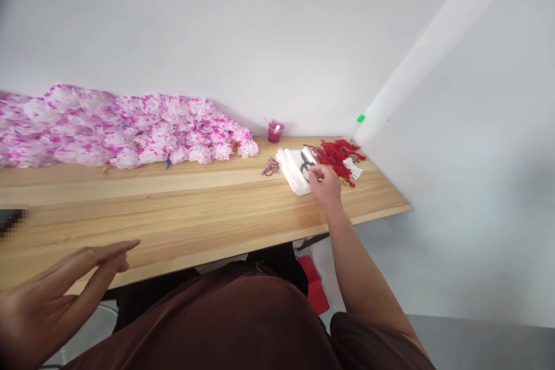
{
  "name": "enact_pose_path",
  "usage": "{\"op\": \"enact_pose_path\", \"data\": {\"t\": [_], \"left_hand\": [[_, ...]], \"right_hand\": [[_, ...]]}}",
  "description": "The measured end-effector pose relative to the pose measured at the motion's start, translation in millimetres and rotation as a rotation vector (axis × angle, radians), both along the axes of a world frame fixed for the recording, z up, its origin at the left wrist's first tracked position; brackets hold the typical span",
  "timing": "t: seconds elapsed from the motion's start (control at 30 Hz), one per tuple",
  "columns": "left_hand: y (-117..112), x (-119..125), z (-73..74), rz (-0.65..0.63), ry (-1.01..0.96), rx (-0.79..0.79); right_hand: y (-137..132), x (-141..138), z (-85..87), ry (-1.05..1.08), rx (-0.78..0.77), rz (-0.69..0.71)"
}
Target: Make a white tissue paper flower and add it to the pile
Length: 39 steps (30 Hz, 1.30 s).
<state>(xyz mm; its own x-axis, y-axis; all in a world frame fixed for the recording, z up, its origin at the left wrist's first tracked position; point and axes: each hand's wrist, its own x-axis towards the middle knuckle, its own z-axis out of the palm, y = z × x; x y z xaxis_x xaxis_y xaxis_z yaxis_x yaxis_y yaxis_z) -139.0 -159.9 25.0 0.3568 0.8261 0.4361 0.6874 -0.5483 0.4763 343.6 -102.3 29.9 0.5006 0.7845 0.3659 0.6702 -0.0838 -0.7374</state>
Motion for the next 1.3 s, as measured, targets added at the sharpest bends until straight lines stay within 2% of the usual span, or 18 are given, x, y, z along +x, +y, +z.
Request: {"op": "enact_pose_path", "data": {"t": [0.07, 0.13, 0.27, 0.37, 0.6, 0.73, 0.87, 0.97, 1.07, 1.2, 1.3], "left_hand": [[4.1, 15.5, 1.7, 0.011, -0.013, -0.05], [11.6, 30.9, 2.8, -0.047, -0.023, -0.036], [27.7, 50.1, -2.3, -0.161, -0.014, 0.036], [31.3, 52.6, -8.6, -0.192, 0.02, 0.03], [27.9, 46.6, -15.7, -0.195, 0.021, 0.041], [30.7, 53.6, -15.7, -0.216, 0.03, 0.033], [40.4, 71.1, -10.1, -0.259, 0.063, 0.028], [53.7, 95.4, 0.2, -0.306, 0.063, 0.053], [71.7, 131.8, 11.9, -0.402, 0.033, 0.086], [99.8, 195.2, 24.7, -0.527, -0.021, 0.106], [121.4, 246.2, 32.7, -0.644, 0.056, 0.114]], "right_hand": [[-2.1, 13.1, -3.4, -0.044, -0.106, -0.071], [-0.9, 14.3, -8.9, -0.127, -0.202, -0.077], [8.6, 5.4, -17.2, -0.259, -0.197, -0.073], [16.7, 8.8, -16.6, -0.201, -0.179, -0.051], [25.9, 36.3, -11.9, -0.052, -0.166, -0.02], [24.2, 39.2, -8.4, -0.098, -0.224, -0.06], [27.7, 35.5, -6.9, -0.178, -0.333, -0.094], [35.7, 33.2, -6.9, -0.21, -0.376, -0.1], [44.7, 34.7, -5.4, -0.192, -0.394, -0.108], [51.4, 43.6, -0.8, -0.075, -0.377, -0.112], [49.0, 51.9, 2.2, 0.087, -0.315, -0.1]]}}
